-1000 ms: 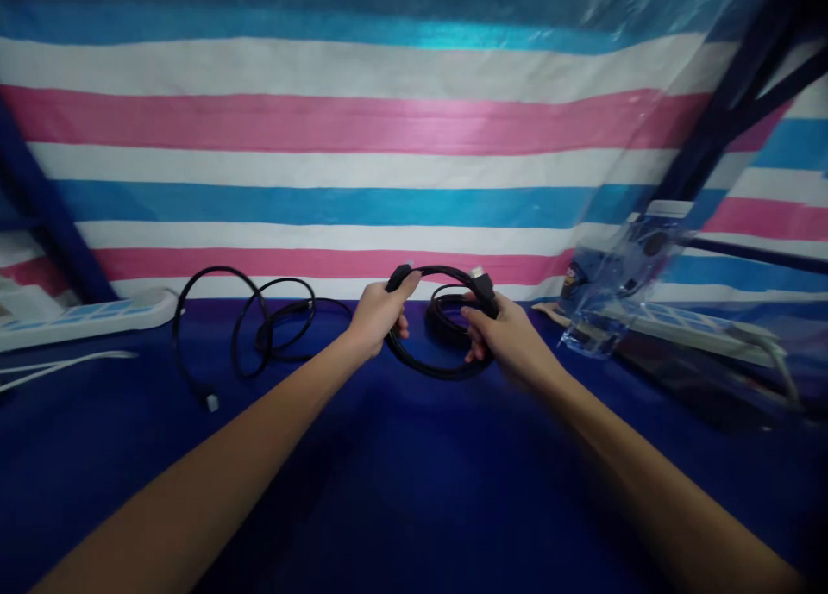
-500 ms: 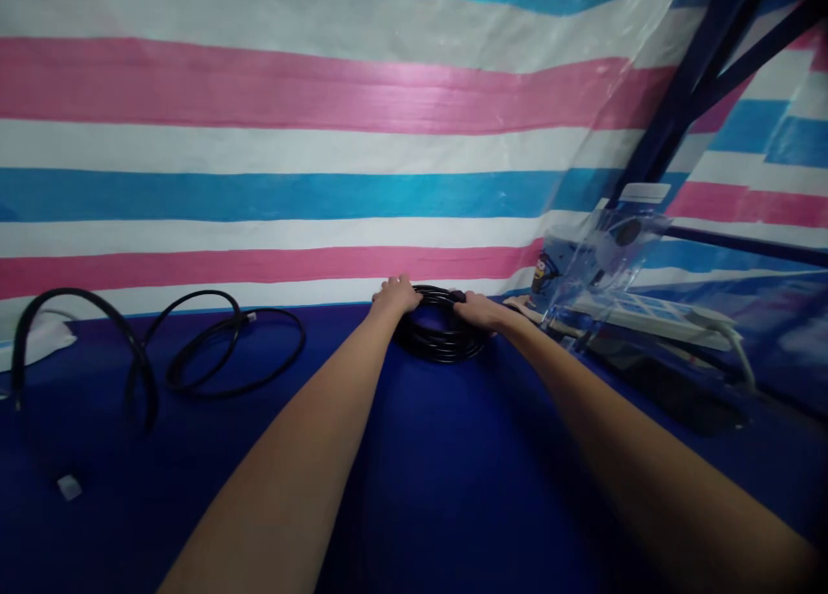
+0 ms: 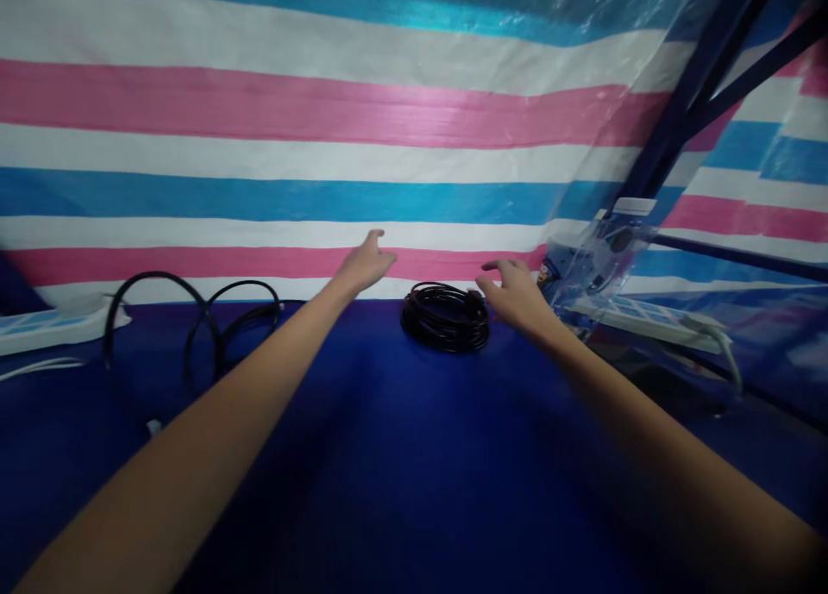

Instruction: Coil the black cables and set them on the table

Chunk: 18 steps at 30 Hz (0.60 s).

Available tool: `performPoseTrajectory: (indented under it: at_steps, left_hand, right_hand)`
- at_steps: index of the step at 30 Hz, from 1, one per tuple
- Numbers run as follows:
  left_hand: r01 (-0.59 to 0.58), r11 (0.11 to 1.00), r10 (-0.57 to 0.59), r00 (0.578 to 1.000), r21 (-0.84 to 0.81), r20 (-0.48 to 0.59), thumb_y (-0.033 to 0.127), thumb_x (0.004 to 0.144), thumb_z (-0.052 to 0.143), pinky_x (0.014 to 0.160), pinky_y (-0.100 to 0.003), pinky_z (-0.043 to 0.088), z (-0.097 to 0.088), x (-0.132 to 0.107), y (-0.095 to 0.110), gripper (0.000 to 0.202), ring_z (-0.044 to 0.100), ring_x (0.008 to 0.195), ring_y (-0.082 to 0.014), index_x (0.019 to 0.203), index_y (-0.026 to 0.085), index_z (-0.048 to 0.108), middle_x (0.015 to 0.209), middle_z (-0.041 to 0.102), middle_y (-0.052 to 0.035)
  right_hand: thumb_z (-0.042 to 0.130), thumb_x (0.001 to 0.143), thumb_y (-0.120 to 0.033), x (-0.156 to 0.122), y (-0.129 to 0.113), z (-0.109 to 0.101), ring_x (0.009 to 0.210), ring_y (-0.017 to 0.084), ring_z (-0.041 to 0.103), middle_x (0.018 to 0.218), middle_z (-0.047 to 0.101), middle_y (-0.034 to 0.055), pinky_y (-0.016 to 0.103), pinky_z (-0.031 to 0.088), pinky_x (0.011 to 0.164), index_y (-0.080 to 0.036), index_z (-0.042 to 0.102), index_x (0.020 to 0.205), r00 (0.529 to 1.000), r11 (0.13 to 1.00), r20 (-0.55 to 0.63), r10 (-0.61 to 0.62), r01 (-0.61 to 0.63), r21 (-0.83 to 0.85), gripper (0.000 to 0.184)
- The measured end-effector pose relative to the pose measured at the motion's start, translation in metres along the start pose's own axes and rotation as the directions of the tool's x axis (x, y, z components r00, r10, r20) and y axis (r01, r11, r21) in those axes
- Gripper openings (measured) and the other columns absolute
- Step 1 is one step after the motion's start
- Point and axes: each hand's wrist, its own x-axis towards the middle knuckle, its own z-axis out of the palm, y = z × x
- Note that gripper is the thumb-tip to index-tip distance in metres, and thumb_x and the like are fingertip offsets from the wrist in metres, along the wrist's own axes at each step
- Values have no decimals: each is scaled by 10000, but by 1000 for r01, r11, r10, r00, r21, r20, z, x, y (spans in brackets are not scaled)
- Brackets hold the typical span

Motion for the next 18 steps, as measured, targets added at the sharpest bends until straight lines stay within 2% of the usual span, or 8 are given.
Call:
performPoseTrajectory:
  at_steps: [2,4,5,6,9,13,15,18]
  left_hand:
    - [-109,992,117,984,70,-136,301,834,493,814,-318,393,-43,-35,6,569,568,929,-219,1377,243,332,1048,627,-79]
    - [-258,923,344,886,285,-310,301,833,482,725,-282,388,-85,-75,7,455,574,770,-184,1284,243,452,874,633,-41]
    - [-205,896,357,860,394,-365,329,836,479,685,-283,376,-103,-96,6,402,561,705,-183,1226,236,503,790,621,-32]
    - [-87,867,318,855,490,-411,373,839,467,644,-291,357,-120,-114,1,336,545,651,-192,1125,227,568,694,600,-29]
    - [195,763,-22,961,616,-277,576,816,409,570,-316,322,-150,-157,-24,422,539,600,-238,758,228,639,608,598,-57]
    - [302,764,-191,950,569,-248,693,770,367,625,-376,387,-153,-174,-67,544,597,681,-299,736,220,635,688,663,-105]
    - [309,799,-223,949,516,-223,701,745,396,655,-387,420,-142,-169,-84,571,621,742,-319,849,198,645,791,687,-135]
    - [248,847,-256,966,470,-48,686,751,389,737,-396,444,-121,-152,-105,604,624,885,-341,989,184,627,953,684,-157]
  right_hand:
    - [461,810,-256,-24,-25,0,1017,287,544,1185,512,193,401,443,818,-116,567,1094,997,997,9,-74,74,21,334]
    - [441,824,-255,-46,-52,6,930,257,573,1038,595,152,377,453,773,-147,594,1003,980,991,147,-134,128,50,260]
    - [432,834,-259,-55,-66,12,895,248,582,967,621,136,370,454,761,-156,606,944,955,988,256,-151,140,64,231]
    - [425,845,-273,-63,-79,21,870,241,587,928,634,127,366,454,755,-159,613,887,908,988,390,-152,136,67,223]
    - [411,874,-370,-71,-114,62,698,199,613,864,655,136,322,479,624,-133,629,859,798,993,591,-116,83,83,322]
    - [299,922,-471,-52,-152,131,851,232,627,1086,603,208,351,502,676,-58,558,1127,787,1000,617,7,-19,13,528]
    - [385,906,-491,-40,-168,159,1001,243,583,1193,548,187,406,481,808,-82,523,1188,790,999,612,32,-24,-21,516]
    - [507,878,-433,-30,-186,189,1048,215,551,1199,542,115,437,448,887,-135,532,1172,774,1000,633,11,10,-30,419]
